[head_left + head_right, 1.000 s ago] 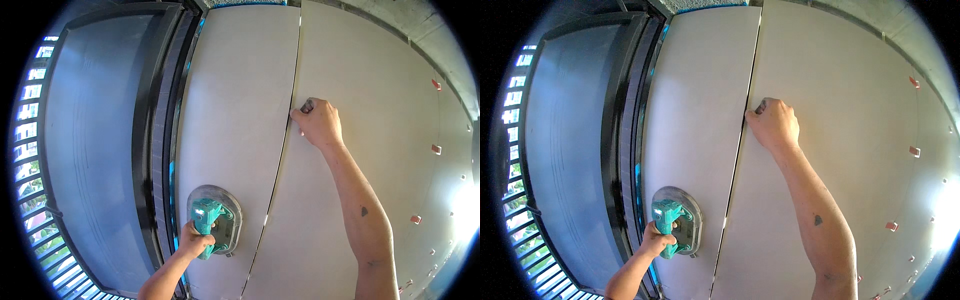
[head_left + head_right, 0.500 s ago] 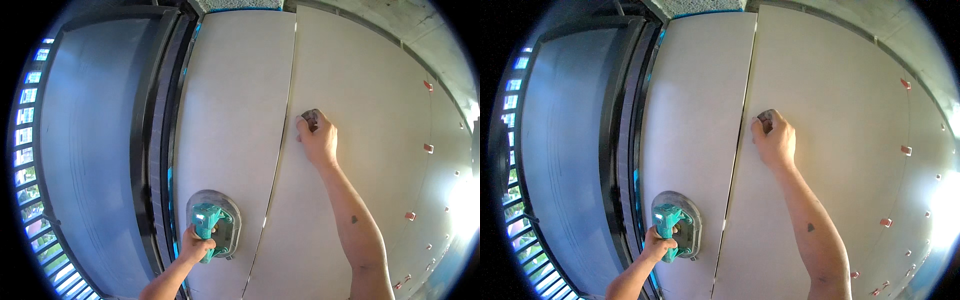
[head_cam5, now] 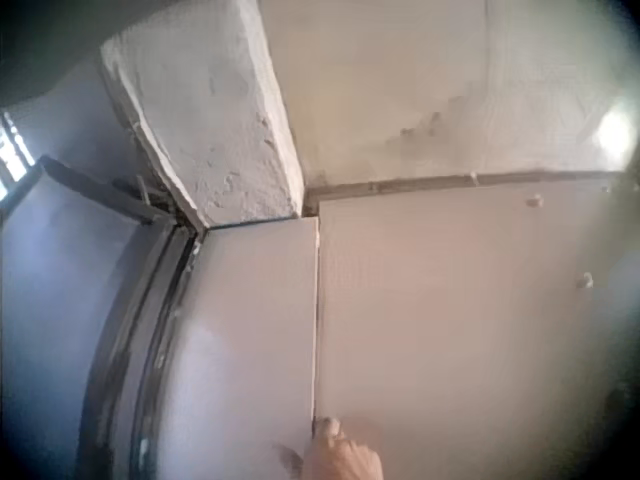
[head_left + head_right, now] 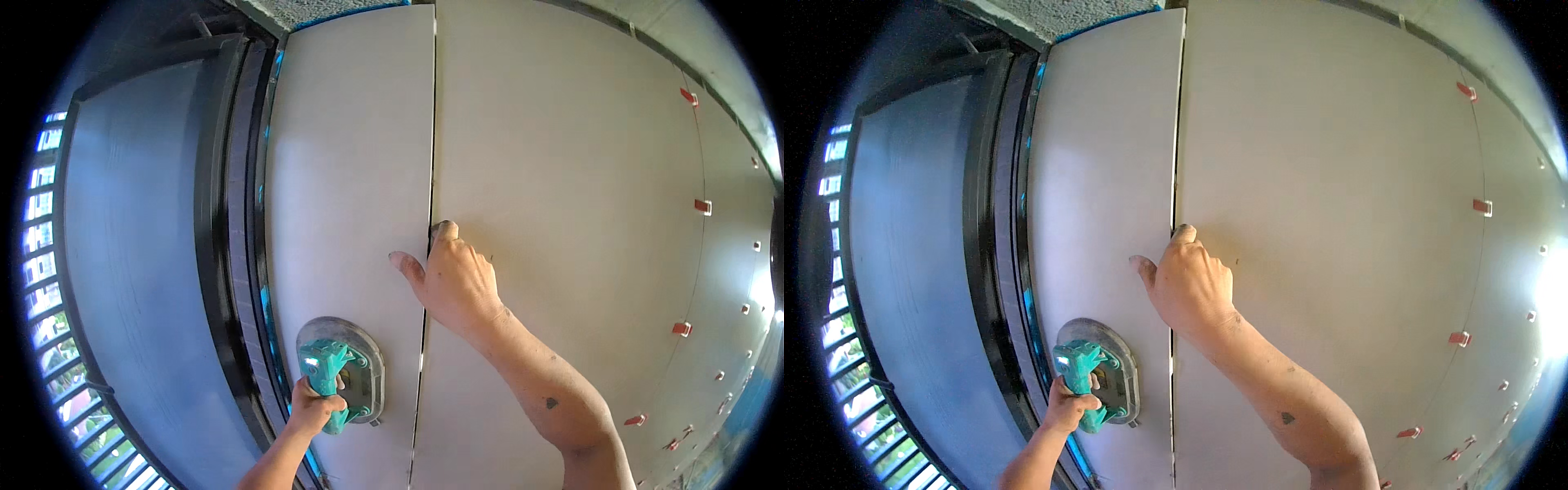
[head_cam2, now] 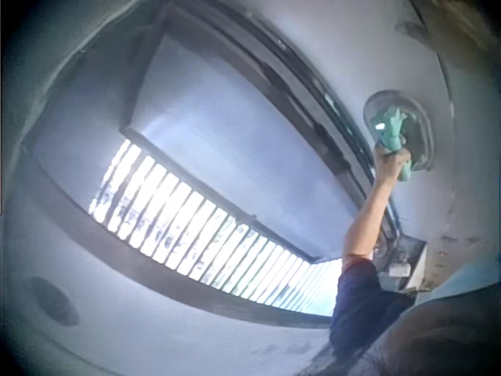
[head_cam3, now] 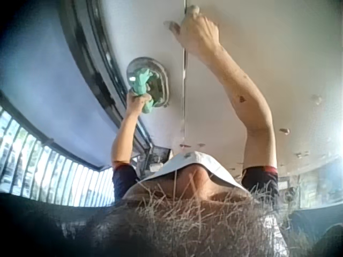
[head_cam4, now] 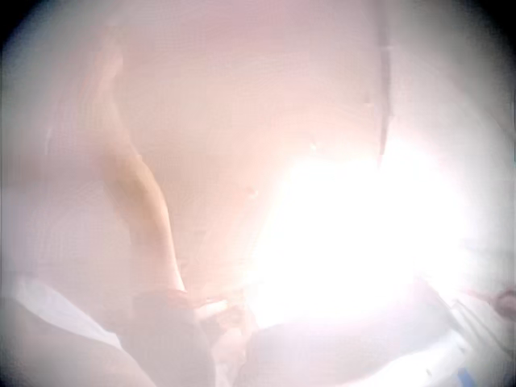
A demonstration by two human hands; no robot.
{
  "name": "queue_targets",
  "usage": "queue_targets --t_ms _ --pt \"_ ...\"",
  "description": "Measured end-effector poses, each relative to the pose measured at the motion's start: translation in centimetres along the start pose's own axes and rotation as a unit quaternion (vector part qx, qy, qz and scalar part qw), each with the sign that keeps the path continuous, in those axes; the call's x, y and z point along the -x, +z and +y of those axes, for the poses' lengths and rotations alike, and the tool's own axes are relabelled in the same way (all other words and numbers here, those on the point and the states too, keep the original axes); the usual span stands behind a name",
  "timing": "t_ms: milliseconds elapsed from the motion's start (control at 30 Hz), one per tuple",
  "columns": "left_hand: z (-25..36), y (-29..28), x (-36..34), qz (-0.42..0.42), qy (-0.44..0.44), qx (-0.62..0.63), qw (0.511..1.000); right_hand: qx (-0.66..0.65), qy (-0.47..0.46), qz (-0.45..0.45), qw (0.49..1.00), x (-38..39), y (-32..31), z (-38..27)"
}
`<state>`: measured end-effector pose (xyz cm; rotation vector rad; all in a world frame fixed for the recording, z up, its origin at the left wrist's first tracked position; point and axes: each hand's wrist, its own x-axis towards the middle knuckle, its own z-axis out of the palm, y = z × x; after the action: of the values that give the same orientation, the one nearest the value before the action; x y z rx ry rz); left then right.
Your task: The person installs a large wall tile by applying adhesive to a board, lifting the tile into place with a suction tool, tapping it with a mallet, and inserting plastic spacers.
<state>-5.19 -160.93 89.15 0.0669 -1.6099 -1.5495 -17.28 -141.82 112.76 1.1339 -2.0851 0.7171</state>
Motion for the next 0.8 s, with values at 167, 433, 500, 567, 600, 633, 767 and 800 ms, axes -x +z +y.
queue_targets --t_ms 167,433,500,567,600,633,767,800 --pt "0.6 0.8 -0.2 -0.017 0.023 -0.016 0.999 -0.246 0.035 0.013 0.968 -0.8 0.3 1.6" --pt "1.0 0.6 0.0 -0.017 -0.014 -0.028 0.999 -0.291 0.019 0.025 0.956 0.0 -0.1 1.9" --pt "0.9 0.7 0.0 -0.012 -0.005 -0.017 1.000 -0.300 0.035 0.021 0.953 -0.1 -0.4 2.1" --pt "0.7 0.7 0.0 -0.002 0.020 0.004 1.000 -0.342 0.031 0.052 0.938 -0.4 0.3 2.5" --pt "0.9 0.9 0.1 -0.005 0.021 0.000 1.000 -0.344 0.033 0.055 0.937 -0.6 0.5 2.2" --pt "1.4 0.8 0.2 0.014 0.029 0.007 0.999 -0.313 0.004 0.084 0.946 -0.9 1.1 1.5" --pt "1.6 2.1 0.3 0.080 0.012 -0.049 0.996 -0.253 -0.041 0.151 0.955 -1.0 0.8 1.7" --pt "1.6 2.5 0.3 0.076 0.038 -0.061 0.995 -0.250 -0.036 0.138 0.958 -0.9 0.5 1.9"
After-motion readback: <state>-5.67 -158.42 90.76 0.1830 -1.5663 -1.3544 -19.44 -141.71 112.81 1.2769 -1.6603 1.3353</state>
